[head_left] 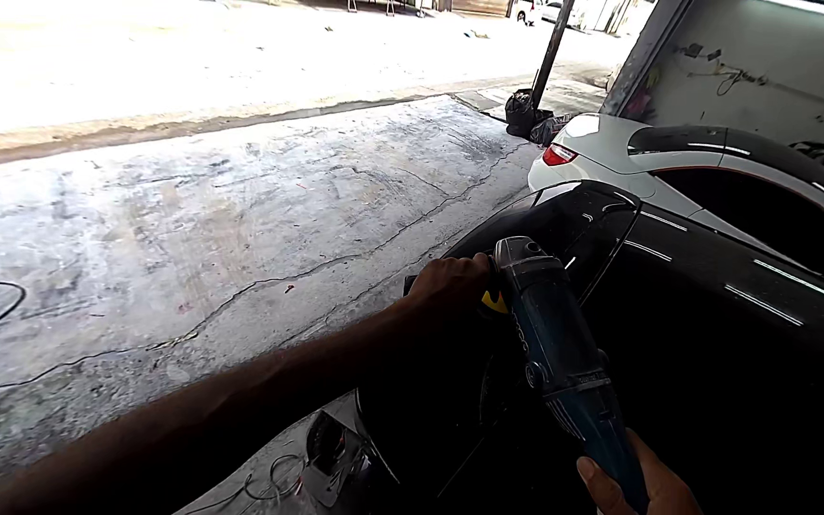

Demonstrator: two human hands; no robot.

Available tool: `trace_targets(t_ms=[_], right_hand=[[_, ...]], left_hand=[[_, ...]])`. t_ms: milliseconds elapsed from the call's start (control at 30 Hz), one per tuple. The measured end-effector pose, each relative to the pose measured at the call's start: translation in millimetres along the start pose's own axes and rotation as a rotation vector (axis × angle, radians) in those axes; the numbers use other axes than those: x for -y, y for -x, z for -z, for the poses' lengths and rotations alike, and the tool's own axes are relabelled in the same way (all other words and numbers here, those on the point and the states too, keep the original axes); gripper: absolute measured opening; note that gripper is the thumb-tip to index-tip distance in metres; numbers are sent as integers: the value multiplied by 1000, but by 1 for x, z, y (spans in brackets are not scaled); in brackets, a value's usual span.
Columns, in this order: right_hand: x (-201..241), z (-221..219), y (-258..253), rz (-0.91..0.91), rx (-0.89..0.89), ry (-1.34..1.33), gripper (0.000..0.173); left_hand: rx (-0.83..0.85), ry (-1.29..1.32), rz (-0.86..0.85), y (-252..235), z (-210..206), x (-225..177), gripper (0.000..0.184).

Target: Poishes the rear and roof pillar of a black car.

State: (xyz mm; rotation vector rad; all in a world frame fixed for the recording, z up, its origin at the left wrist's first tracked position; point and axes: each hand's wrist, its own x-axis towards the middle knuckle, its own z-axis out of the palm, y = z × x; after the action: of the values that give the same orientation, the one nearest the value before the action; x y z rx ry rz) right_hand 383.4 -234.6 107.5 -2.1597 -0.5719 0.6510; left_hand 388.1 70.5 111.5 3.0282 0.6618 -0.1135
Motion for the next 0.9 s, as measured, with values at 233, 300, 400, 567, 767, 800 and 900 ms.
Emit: trace_targets(t_ms=[233, 300, 400, 567, 767, 800, 900], right_hand=[[2, 11, -27, -31, -32, -10, 40], [4, 16, -35, -50, -34, -30, 40], [6, 21, -47, -56, -41, -52, 39], [7, 23, -64, -45, -59, -46, 39], [9, 30, -79, -44, -74, -74, 35], [9, 32, -82, -41, -80, -86, 34], [9, 37, -91, -44, -88, -94, 33]], left_hand=[[13, 58, -45, -38, 4, -4, 14], [2, 45, -66, -47, 7, -7, 16], [-10, 44, -85, -60, 10, -8, 16], [-26, 54, -114, -79, 9, -4, 19], [-29, 60, -136, -100, 11, -7, 17], [-29, 58, -141, -104, 12, -9, 17], [-39, 51, -169, -116, 14, -13, 15]])
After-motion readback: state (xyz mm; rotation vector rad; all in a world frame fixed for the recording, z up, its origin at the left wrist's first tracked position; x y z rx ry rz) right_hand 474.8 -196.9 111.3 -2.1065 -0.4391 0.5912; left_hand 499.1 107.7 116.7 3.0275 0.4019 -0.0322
